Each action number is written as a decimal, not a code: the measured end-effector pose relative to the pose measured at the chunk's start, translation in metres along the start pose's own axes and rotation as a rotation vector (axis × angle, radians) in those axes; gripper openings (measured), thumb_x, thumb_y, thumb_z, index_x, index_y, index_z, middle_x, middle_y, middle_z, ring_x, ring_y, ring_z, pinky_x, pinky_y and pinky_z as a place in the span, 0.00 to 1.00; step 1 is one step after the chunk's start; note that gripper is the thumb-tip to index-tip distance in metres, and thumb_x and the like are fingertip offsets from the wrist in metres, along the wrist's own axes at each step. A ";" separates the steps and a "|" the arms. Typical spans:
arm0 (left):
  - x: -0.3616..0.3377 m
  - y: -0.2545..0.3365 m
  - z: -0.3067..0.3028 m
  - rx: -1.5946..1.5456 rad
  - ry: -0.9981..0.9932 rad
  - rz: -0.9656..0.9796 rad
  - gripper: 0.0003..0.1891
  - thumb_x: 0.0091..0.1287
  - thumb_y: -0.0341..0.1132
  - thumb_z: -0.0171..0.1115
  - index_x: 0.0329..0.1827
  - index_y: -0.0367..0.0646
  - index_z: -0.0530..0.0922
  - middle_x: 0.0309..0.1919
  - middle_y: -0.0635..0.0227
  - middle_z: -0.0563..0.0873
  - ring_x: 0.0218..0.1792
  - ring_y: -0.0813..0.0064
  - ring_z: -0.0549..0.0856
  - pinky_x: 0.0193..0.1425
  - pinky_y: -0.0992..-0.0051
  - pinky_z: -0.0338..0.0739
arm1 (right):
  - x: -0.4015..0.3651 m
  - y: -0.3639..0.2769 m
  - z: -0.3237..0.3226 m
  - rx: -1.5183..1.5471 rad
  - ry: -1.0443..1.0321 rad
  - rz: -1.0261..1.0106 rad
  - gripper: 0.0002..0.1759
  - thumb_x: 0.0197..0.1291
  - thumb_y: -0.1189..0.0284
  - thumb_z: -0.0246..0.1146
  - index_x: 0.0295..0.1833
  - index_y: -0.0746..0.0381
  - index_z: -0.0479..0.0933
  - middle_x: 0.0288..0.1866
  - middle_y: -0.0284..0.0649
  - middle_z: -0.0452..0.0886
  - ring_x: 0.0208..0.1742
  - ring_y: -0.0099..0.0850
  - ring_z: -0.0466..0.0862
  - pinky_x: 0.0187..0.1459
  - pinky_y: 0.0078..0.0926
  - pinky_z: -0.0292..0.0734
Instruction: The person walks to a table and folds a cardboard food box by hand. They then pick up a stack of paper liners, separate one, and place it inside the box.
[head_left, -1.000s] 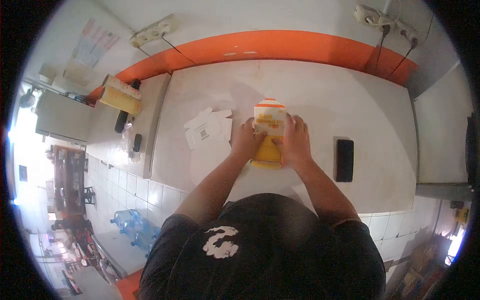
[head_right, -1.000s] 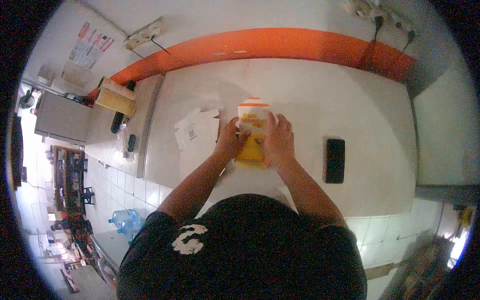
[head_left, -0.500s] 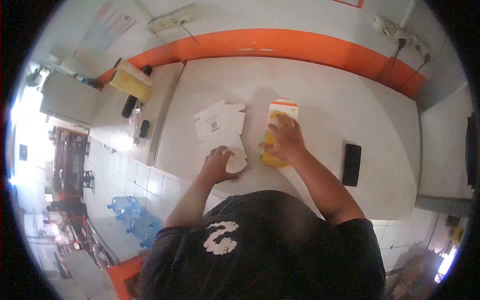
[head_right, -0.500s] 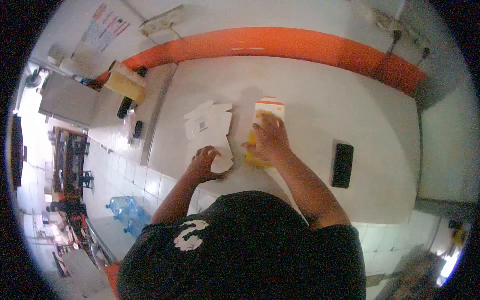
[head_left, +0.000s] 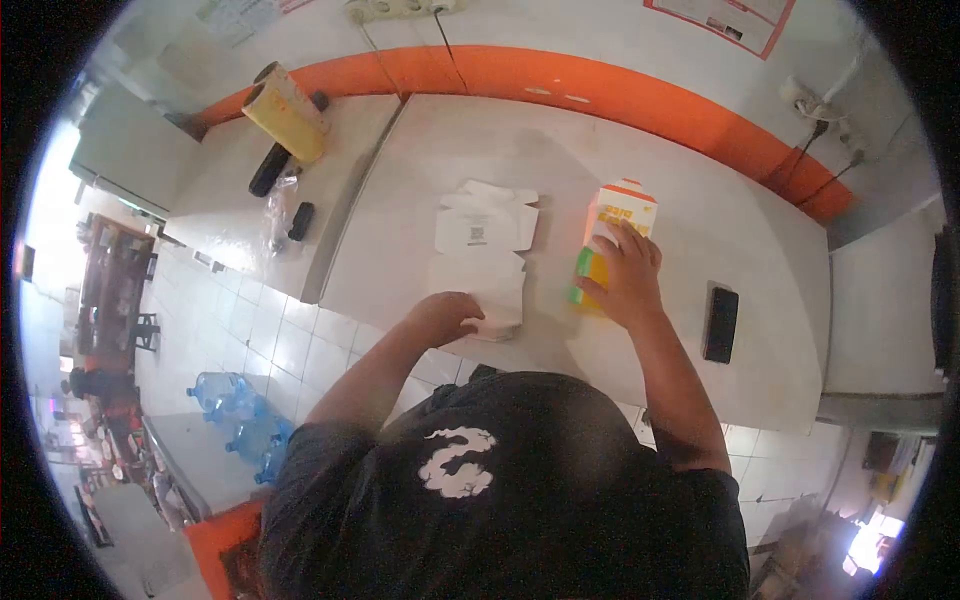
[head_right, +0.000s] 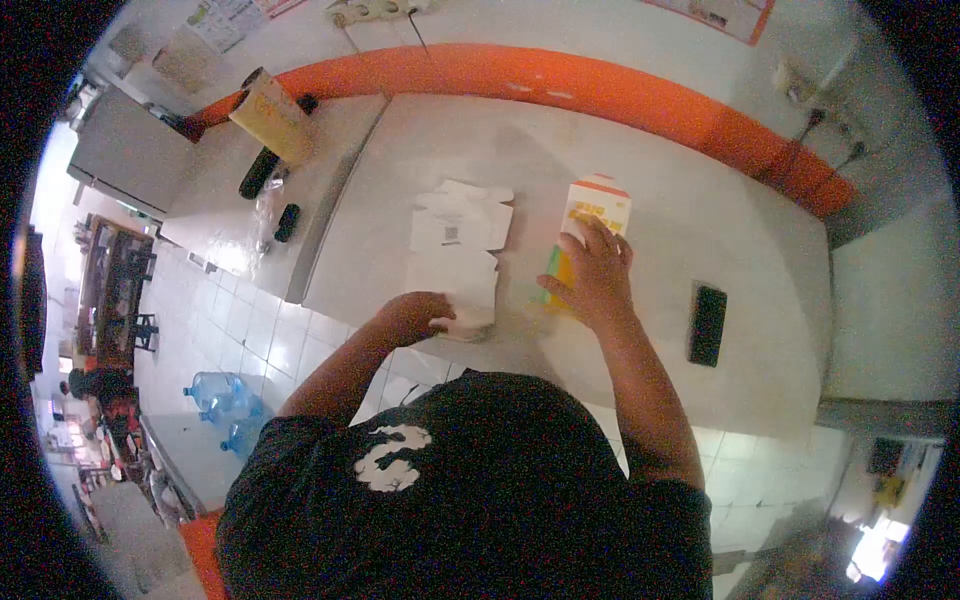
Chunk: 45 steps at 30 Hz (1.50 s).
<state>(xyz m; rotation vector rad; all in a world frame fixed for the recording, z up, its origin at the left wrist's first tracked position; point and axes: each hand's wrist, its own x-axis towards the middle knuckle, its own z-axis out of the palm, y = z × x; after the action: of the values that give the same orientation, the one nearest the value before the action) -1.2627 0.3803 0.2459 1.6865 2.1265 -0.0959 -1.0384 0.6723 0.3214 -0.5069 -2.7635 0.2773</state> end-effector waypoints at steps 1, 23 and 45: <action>0.002 -0.005 -0.007 0.001 -0.115 -0.029 0.15 0.71 0.39 0.70 0.59 0.52 0.87 0.55 0.60 0.90 0.60 0.53 0.87 0.64 0.54 0.84 | -0.005 -0.009 0.000 0.047 0.003 -0.022 0.41 0.56 0.50 0.78 0.72 0.59 0.77 0.80 0.46 0.70 0.83 0.51 0.66 0.79 0.57 0.59; -0.170 -0.020 -0.203 -0.278 1.022 0.322 0.27 0.61 0.33 0.76 0.63 0.39 0.79 0.55 0.52 0.85 0.60 0.49 0.84 0.73 0.52 0.73 | 0.040 -0.270 -0.106 0.548 -0.622 0.096 0.31 0.77 0.55 0.63 0.76 0.63 0.74 0.64 0.58 0.86 0.66 0.57 0.85 0.70 0.46 0.77; -0.149 -0.034 -0.166 -0.488 0.086 0.321 0.28 0.81 0.44 0.56 0.81 0.43 0.71 0.53 0.41 0.88 0.55 0.41 0.87 0.61 0.49 0.80 | 0.020 -0.282 -0.096 0.224 0.177 -0.080 0.28 0.57 0.66 0.79 0.62 0.59 0.80 0.57 0.45 0.88 0.61 0.54 0.85 0.66 0.52 0.78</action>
<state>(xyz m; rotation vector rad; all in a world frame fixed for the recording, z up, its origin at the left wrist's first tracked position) -1.3154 0.2863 0.4445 1.7139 1.7170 0.5521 -1.1117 0.4340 0.4848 -0.3449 -2.5340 0.4910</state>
